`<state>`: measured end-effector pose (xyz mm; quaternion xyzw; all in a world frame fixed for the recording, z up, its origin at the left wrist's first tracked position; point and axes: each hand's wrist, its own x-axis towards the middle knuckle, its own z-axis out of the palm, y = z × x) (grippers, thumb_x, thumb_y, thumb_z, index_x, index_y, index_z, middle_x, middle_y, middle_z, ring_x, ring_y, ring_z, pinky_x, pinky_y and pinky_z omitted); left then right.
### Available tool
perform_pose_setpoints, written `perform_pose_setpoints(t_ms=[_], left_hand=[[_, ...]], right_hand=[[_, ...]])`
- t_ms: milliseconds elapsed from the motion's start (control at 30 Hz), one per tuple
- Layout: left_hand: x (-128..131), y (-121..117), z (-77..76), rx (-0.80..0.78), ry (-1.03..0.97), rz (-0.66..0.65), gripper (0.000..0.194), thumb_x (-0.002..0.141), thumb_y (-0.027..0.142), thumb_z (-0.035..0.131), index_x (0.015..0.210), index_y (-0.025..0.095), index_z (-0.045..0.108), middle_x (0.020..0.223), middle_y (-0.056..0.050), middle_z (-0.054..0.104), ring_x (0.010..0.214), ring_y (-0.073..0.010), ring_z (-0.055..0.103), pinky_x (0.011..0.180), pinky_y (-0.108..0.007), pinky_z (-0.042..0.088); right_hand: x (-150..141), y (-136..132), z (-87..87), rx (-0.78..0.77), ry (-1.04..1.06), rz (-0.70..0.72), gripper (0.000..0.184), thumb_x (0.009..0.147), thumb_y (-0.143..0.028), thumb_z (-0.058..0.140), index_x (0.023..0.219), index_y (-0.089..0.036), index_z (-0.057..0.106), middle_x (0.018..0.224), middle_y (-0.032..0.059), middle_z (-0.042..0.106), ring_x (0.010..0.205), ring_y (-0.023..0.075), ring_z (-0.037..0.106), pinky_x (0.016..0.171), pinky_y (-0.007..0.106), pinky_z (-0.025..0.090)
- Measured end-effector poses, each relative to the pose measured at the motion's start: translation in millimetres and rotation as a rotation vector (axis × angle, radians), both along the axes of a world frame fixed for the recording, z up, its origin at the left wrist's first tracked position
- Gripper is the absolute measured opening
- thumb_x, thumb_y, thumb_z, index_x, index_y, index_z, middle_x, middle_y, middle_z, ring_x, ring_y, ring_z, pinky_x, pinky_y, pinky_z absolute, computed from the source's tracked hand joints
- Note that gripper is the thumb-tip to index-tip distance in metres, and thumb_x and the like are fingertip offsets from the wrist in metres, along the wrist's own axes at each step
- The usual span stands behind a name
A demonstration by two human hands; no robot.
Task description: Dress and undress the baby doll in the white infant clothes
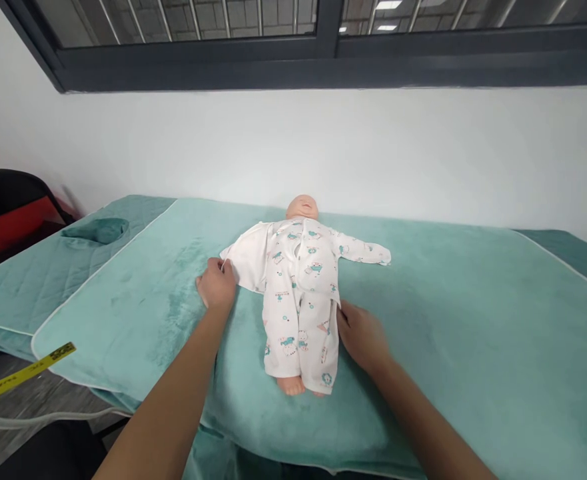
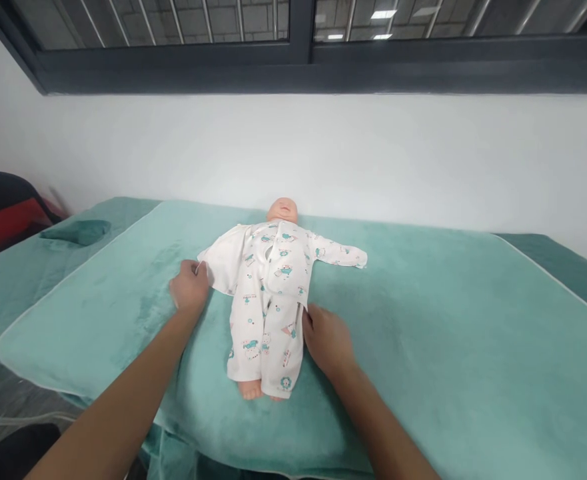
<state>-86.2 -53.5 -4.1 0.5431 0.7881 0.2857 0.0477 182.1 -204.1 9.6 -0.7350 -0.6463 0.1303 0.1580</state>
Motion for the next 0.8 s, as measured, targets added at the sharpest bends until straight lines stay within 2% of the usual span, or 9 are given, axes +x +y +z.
perform_pose_setpoints(t_ms=[100,167,233,267,367,467,533,633,800], left_hand=[[0,0,0.0,0.001,0.005,0.005,0.025,0.094,0.040,0.042,0.102,0.021,0.057,0.096,-0.010,0.073,0.095,-0.0291,0.068,0.088,-0.039,0.041],[0,0,0.0,0.002,0.005,0.003,0.025,0.094,0.040,0.042,0.102,0.022,0.057,0.096,-0.010,0.073,0.096,-0.0292,0.067,0.088,-0.039,0.041],[0,0,-0.3,0.003,0.006,0.003,0.025,0.094,0.039,0.042,0.102,0.022,0.057,0.096,-0.010,0.073,0.095,-0.0291,0.067,0.088,-0.038,0.041],[0,0,-0.5,0.003,0.007,0.003,0.025,0.094,0.039,0.042,0.102,0.022,0.057,0.096,-0.010,0.073,0.095,-0.0290,0.067,0.088,-0.038,0.041],[0,0,-1.2,0.008,0.009,0.003,0.025,0.094,0.039,0.042,0.102,0.022,0.058,0.097,-0.010,0.073,0.095,-0.0286,0.067,0.087,-0.038,0.041],[0,1,-1.5,0.007,0.008,0.007,0.024,0.094,0.039,0.042,0.101,0.022,0.058,0.096,-0.010,0.073,0.095,-0.0287,0.067,0.086,-0.038,0.042],[0,1,-1.5,0.004,0.008,0.007,0.024,0.094,0.039,0.042,0.100,0.022,0.058,0.095,-0.010,0.073,0.094,-0.0288,0.067,0.086,-0.038,0.042],[0,2,-1.6,0.005,0.005,0.010,0.023,0.094,0.039,0.043,0.099,0.022,0.057,0.095,-0.010,0.073,0.092,-0.0290,0.067,0.086,-0.039,0.042],[0,3,-2.5,0.001,0.000,0.028,0.021,0.093,0.039,0.044,0.099,0.023,0.057,0.094,-0.009,0.073,0.093,-0.0280,0.067,0.085,-0.037,0.043]], right_hand=[[7,6,12.6,-0.070,0.034,0.157,0.029,0.095,-0.030,0.039,0.078,-0.022,0.061,0.088,0.0065,0.072,0.077,0.0218,0.064,0.061,0.027,0.031],[20,14,21.5,-0.135,0.173,0.315,0.026,0.092,-0.030,0.042,0.079,-0.023,0.064,0.090,0.0035,0.072,0.081,0.0221,0.064,0.065,0.027,0.037],[42,27,25.6,-0.126,0.318,0.338,0.024,0.090,-0.032,0.045,0.083,-0.023,0.066,0.092,0.0019,0.072,0.086,0.0220,0.065,0.072,0.028,0.043],[55,36,24.8,-0.059,0.347,0.239,0.024,0.089,-0.032,0.045,0.088,-0.023,0.067,0.095,0.0024,0.072,0.089,0.0218,0.065,0.076,0.029,0.045],[99,66,12.7,0.241,0.211,-0.259,0.029,0.086,-0.033,0.048,0.102,-0.016,0.065,0.111,0.0118,0.068,0.094,0.0232,0.063,0.085,0.034,0.045],[134,92,-2.9,0.280,0.057,-0.527,0.041,0.086,-0.042,0.050,0.109,-0.012,0.065,0.115,0.0194,0.064,0.098,0.0265,0.061,0.085,0.037,0.045],[149,104,-8.8,0.228,0.046,-0.556,0.039,0.086,-0.046,0.049,0.103,-0.015,0.067,0.106,0.0162,0.067,0.093,0.0257,0.061,0.079,0.036,0.045],[161,116,-10.7,0.190,0.094,-0.494,0.032,0.083,-0.047,0.054,0.090,-0.019,0.067,0.092,0.0096,0.069,0.080,0.0217,0.059,0.070,0.032,0.041],[179,131,-11.7,0.347,0.217,-0.467,0.021,0.080,-0.041,0.058,0.078,-0.020,0.060,0.078,0.0041,0.063,0.072,0.0179,0.053,0.067,0.030,0.038]])
